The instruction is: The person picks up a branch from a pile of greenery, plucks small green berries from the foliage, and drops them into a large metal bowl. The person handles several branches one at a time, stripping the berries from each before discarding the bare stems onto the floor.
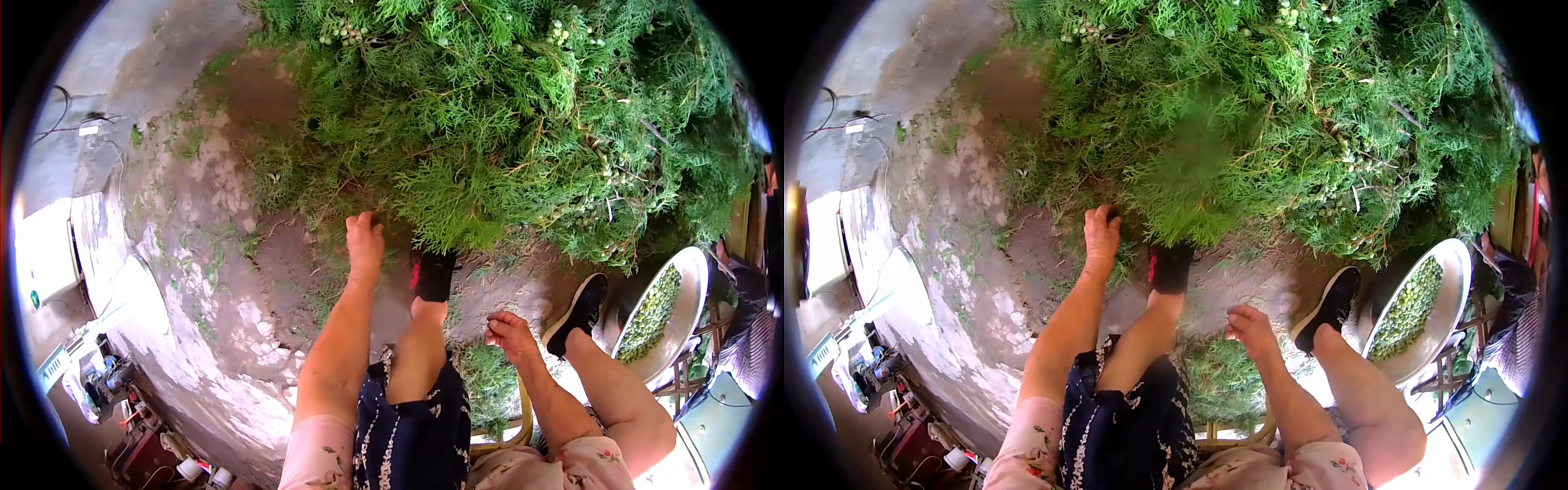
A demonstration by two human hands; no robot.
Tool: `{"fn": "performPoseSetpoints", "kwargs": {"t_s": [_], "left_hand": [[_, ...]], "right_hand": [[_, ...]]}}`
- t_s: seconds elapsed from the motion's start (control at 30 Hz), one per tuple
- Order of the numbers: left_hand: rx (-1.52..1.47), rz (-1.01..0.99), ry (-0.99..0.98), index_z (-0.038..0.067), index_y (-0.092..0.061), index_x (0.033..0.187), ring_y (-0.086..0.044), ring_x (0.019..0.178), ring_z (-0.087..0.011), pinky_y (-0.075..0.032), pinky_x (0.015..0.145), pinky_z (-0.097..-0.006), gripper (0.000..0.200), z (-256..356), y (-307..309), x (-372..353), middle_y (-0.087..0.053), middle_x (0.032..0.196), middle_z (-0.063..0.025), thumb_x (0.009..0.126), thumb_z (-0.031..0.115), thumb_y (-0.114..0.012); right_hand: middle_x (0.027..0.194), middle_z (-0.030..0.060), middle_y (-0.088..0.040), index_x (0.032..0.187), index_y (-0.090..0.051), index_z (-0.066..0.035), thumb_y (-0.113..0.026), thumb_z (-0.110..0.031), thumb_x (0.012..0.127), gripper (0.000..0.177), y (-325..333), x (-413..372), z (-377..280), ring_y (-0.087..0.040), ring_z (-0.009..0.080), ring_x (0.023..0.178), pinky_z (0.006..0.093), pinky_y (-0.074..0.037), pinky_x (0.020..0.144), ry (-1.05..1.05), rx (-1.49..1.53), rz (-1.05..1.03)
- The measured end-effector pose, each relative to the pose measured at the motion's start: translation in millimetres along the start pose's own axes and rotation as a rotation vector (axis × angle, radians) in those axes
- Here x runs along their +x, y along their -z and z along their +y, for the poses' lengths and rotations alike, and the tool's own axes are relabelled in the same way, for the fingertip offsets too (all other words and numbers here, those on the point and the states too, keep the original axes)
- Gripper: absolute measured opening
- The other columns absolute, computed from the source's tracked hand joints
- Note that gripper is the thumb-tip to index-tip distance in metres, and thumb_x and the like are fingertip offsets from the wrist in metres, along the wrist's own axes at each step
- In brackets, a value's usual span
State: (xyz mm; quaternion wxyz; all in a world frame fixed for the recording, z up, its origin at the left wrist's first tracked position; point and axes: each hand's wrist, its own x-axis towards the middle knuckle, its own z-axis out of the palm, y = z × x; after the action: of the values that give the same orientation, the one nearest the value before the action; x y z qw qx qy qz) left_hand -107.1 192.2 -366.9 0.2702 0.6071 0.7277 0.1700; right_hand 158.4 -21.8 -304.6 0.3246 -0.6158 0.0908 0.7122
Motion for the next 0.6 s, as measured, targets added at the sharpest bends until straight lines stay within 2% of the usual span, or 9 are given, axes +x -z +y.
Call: {"fn": "performPoseSetpoints", "kwargs": {"t_s": [0.03, 0.07, 0.17, 0.2, 0.3, 0.33, 0.43, 0.47, 0.6], "left_hand": [[0.002, -0.001, 0.026, 0.006, -0.058, 0.095, -0.054, 0.085, -0.0352, -0.045, 0.072, -0.0403, 0.026, 1.2, -0.7, 1.0, -0.053, 0.092, -0.0169, 0.070, 0.006, -0.065], [0.033, -0.015, 0.044, 0.006, -0.057, 0.093, -0.055, 0.079, -0.0335, -0.046, 0.069, -0.0388, 0.027, -23.0, -10.8, 3.2, -0.053, 0.091, -0.0162, 0.068, 0.005, -0.066], [-0.295, -0.035, 0.357, 0.005, -0.058, 0.094, -0.057, 0.072, -0.0298, -0.047, 0.065, -0.0363, 0.028, -36.9, -13.7, 2.4, -0.052, 0.088, -0.0134, 0.067, 0.003, -0.064], [-0.439, 0.009, 0.377, 0.003, -0.059, 0.092, -0.057, 0.067, -0.0226, -0.048, 0.058, -0.0318, 0.025, -26.6, -9.8, -2.4, -0.051, 0.086, -0.0100, 0.067, 0.001, -0.062], [-0.657, -0.040, 0.427, 0.002, -0.060, 0.088, -0.057, 0.068, -0.0176, -0.049, 0.054, -0.0279, 0.020, -12.1, -14.5, -13.6, -0.049, 0.086, -0.0081, 0.069, 0.001, -0.060], [-0.662, -0.014, 0.373, 0.001, -0.060, 0.084, -0.056, 0.067, -0.0145, -0.049, 0.050, -0.0246, 0.013, -6.0, -18.0, -15.7, -0.049, 0.088, -0.0075, 0.071, 0.001, -0.058], [-0.504, 0.025, 0.250, 0.002, -0.060, 0.083, -0.057, 0.067, -0.0196, -0.049, 0.055, -0.0290, 0.011, 27.9, -10.3, -16.1, -0.050, 0.088, -0.0099, 0.072, 0.001, -0.058], [-0.444, 0.015, 0.222, 0.002, -0.058, 0.083, -0.056, 0.072, -0.0267, -0.048, 0.063, -0.0342, 0.012, 1.2, -32.3, -11.8, -0.051, 0.088, -0.0138, 0.071, 0.001, -0.059], [-0.191, 0.059, 0.052, 0.003, -0.057, 0.085, -0.054, 0.076, -0.0325, -0.045, 0.069, -0.0382, 0.015, 26.5, -23.6, -4.3, -0.053, 0.086, -0.0165, 0.070, 0.002, -0.061]], "right_hand": [[0.080, 0.0082, -0.056, 0.096, -0.055, 0.004, -0.056, -0.002, 0.081, 0.016, -0.7, 0.6, 0.6, -0.056, 0.0178, 0.067, 0.0303, -0.051, 0.056, -0.005, 0.009, 0.002], [0.080, 0.0078, -0.056, 0.096, -0.055, 0.003, -0.056, -0.002, 0.082, 0.015, -1.7, 1.0, 1.0, -0.056, 0.0178, 0.067, 0.0303, -0.051, 0.056, -0.009, 0.019, 0.003], [0.079, 0.0079, -0.056, 0.095, -0.055, 0.003, -0.056, -0.002, 0.082, 0.014, -5.1, 1.8, 2.0, -0.056, 0.0179, 0.066, 0.0303, -0.051, 0.056, -0.009, 0.015, 0.026], [0.079, 0.0085, -0.056, 0.096, -0.055, 0.004, -0.055, -0.002, 0.082, 0.015, -6.0, 2.6, 0.9, -0.056, 0.0178, 0.066, 0.0303, -0.051, 0.055, -0.011, 0.017, 0.026], [0.079, 0.0092, -0.056, 0.096, -0.055, 0.005, -0.055, -0.001, 0.082, 0.015, -8.8, 3.5, -1.6, -0.056, 0.0178, 0.066, 0.0303, -0.051, 0.055, -0.017, 0.027, 0.018], [0.079, 0.0093, -0.056, 0.096, -0.056, 0.005, -0.054, -0.001, 0.082, 0.015, -9.0, 3.2, -1.8, -0.056, 0.0178, 0.066, 0.0302, -0.051, 0.055, -0.021, 0.033, 0.015], [0.079, 0.0093, -0.056, 0.096, -0.056, 0.005, -0.054, -0.001, 0.083, 0.015, -7.3, 4.0, -1.1, -0.056, 0.0178, 0.067, 0.0300, -0.051, 0.056, -0.018, 0.047, -0.002], [0.079, 0.0094, -0.056, 0.096, -0.056, 0.005, -0.054, -0.001, 0.083, 0.015, -6.9, 4.1, -1.0, -0.056, 0.0178, 0.067, 0.0300, -0.051, 0.056, -0.016, 0.045, 0.005], [0.079, 0.0093, -0.057, 0.096, -0.056, 0.005, -0.054, -0.001, 0.083, 0.015, -3.8, 4.3, -1.4, -0.056, 0.0176, 0.066, 0.0301, -0.051, 0.056, -0.014, 0.042, 0.024]]}}
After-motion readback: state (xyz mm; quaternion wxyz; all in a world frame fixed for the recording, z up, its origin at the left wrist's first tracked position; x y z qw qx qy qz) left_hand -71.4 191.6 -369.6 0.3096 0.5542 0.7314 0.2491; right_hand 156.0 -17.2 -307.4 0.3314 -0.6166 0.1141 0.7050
